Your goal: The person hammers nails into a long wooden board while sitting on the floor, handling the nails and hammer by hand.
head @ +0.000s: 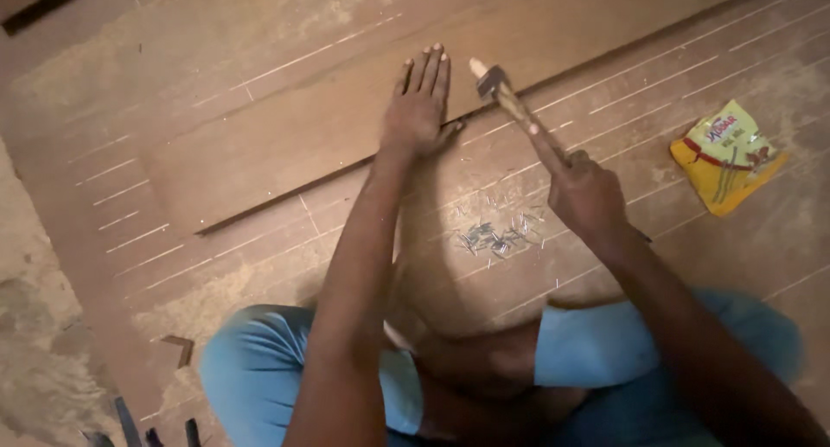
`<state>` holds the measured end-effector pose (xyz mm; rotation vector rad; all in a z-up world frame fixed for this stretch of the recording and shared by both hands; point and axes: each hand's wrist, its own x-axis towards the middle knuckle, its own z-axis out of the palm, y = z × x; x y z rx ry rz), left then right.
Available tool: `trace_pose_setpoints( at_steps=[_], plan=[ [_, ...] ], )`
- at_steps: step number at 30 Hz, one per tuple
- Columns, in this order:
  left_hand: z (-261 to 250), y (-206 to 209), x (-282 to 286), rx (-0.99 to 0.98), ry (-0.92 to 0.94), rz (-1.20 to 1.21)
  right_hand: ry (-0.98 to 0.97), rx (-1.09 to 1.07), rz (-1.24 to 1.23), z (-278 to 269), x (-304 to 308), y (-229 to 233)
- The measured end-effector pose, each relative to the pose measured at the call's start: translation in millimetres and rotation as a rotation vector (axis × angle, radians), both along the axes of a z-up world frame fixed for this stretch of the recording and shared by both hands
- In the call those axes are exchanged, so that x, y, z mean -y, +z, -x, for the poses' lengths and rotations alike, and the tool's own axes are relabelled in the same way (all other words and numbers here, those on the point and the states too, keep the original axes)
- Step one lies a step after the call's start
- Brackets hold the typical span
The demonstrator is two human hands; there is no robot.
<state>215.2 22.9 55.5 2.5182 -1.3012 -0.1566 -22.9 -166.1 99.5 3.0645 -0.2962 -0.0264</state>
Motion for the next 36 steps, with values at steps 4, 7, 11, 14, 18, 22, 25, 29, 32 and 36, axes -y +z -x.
trace_pose_setpoints(
  at_steps=[4,7,11,14,18,22,25,29,32,36],
  plan=[
    [0,-6,3,-0.015,-0.004,-0.028,0.064,0.230,-0.034,20,-1,11],
    [-1,-7,-1,-0.014,0.015,-0.053,0.119,0.331,-0.127,27,-6,11],
    [5,-4,1,-0.007,0.013,-0.066,0.032,0.179,-0.179,19,-5,-5],
    [-3,0,5,-0.016,0.016,-0.035,0.068,0.323,-0.168,21,12,-12],
    [-3,-7,1,0.029,0.010,-0.008,-0.019,0.435,-0.232,47,19,-24],
    [8,9,0,-0.045,0.022,-0.107,-0.038,0.044,-0.288,18,1,-15],
    [-7,13,3,-0.014,0.033,-0.134,-0.001,0.216,-0.354,-4,-1,8],
    [10,-9,-1,-0.015,0.009,-0.126,-0.022,0.406,-0.426,39,-17,16],
    [-4,3,5,-0.003,0.023,-0.130,-0.052,0.135,-0.408,6,-4,6],
    [9,5,1,-0.065,0.043,-0.180,-0.022,0.220,-0.379,14,7,22]
  ],
)
